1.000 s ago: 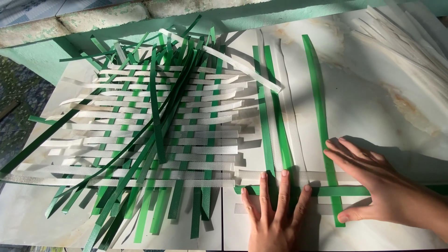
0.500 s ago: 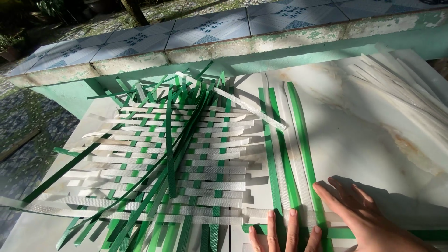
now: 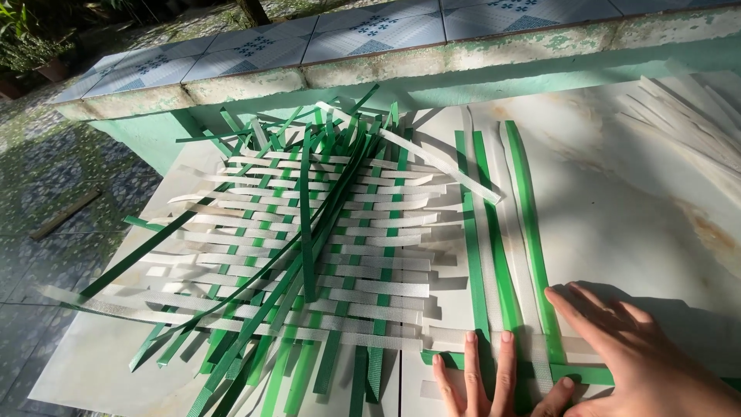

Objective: Weaving green and white plastic strips together to create a mat-like structure.

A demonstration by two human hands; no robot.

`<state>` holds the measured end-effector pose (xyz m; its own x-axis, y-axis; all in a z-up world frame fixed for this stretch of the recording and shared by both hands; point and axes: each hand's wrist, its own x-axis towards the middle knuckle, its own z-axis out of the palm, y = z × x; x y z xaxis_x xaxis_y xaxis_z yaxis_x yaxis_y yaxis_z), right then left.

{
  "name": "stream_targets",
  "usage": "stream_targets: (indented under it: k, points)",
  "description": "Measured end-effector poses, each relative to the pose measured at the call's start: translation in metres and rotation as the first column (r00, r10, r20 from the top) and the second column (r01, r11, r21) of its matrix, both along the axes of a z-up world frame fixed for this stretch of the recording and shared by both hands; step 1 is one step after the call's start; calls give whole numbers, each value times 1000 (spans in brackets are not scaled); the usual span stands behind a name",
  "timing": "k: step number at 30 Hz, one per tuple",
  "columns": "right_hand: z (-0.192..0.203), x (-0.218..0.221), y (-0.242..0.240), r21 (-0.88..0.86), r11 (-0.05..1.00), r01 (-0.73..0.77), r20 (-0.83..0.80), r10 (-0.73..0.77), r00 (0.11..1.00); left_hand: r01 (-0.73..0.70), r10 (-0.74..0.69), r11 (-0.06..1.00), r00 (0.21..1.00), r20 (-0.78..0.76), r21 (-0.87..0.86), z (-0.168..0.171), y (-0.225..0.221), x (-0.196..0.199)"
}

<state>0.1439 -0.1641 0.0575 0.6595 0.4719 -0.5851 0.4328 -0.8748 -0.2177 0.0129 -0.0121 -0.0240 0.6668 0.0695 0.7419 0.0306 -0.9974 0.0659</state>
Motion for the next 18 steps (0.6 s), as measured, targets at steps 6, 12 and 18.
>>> stream_targets:
  k: [6, 12, 18]
  points:
    - [-23, 11, -1, -69, 996, -49, 106, 56, 993, 0, 0, 1000, 997, -73, 8, 0, 2, -10]
    - [-14, 7, 1, -99, 993, -63, 80, 71, 994, 19, -14, 999, 994, -105, 39, 1, 2, -10]
    - [-27, 15, -4, -128, 989, -68, 42, 73, 996, -6, 6, 1000, 999, -32, -7, -6, -3, -3]
